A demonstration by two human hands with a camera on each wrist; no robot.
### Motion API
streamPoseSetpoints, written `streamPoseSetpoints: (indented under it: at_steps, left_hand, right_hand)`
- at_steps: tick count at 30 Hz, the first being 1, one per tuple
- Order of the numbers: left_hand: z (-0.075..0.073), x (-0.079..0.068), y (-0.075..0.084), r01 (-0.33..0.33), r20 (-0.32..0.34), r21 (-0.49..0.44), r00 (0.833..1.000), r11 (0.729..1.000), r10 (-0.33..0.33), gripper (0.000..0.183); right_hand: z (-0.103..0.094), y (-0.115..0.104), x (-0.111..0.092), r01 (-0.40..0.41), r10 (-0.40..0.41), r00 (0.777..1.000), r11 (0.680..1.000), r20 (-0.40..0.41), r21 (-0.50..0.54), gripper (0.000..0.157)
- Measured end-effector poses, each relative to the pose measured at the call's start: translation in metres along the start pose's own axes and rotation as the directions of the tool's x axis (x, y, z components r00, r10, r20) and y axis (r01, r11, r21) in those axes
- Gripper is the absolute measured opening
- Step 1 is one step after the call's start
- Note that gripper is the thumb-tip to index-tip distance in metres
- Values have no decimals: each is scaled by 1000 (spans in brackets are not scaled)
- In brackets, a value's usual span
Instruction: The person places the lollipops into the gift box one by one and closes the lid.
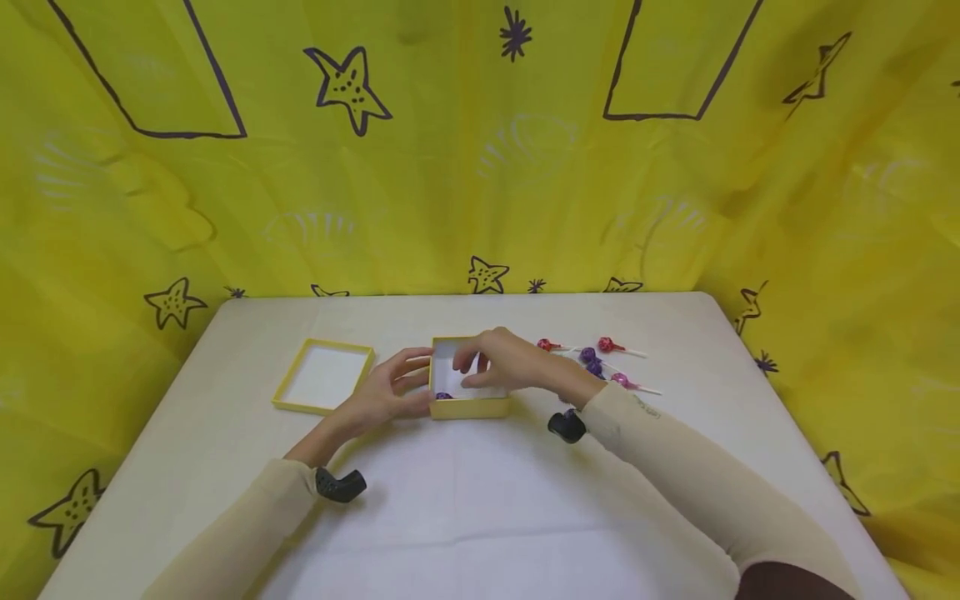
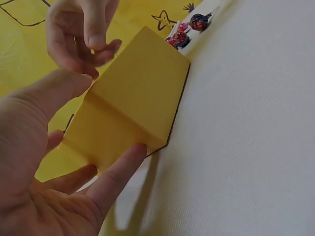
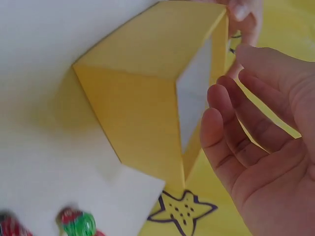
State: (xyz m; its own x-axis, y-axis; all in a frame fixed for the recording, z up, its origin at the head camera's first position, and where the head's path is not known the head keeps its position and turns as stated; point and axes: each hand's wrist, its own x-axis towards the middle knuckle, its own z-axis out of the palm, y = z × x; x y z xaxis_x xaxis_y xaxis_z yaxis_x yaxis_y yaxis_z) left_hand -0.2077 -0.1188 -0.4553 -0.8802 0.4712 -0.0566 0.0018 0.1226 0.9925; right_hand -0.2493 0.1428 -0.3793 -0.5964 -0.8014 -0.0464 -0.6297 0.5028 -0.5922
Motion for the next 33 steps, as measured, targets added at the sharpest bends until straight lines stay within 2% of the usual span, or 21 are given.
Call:
streamPoseSetpoints:
  at_steps: [7, 15, 21, 26, 29, 33]
  left_hand:
    - [2, 0, 2, 19, -3, 7, 1000, 1000, -19, 78]
    - [0, -1, 0, -17, 5, 24, 1000, 1000, 17, 78]
    - [-1, 2, -3, -18, 12, 23, 1000, 1000, 18, 77]
    - [-1, 2, -4, -13, 6, 23, 1000, 1000, 13, 78]
    - [-2, 2, -4, -22, 2, 20, 1000, 1000, 22, 79]
    - [-1, 1, -3, -30, 4, -2, 1000, 1000, 30, 79]
  right_hand:
    - [-28, 1, -33, -86, 85, 994, 996, -76, -14, 20]
    - [-50, 14, -64, -130, 119, 984, 989, -136, -73, 21]
    - [-55, 29, -86, -186, 170, 973, 978, -154, -96, 23]
    - [-56, 40, -100, -232, 212, 962, 967, -174, -104, 34]
    - [-55, 45, -104, -258, 234, 953, 959, -191, -115, 39]
    - [-47, 52, -105, -256, 228, 953, 958, -200, -126, 44]
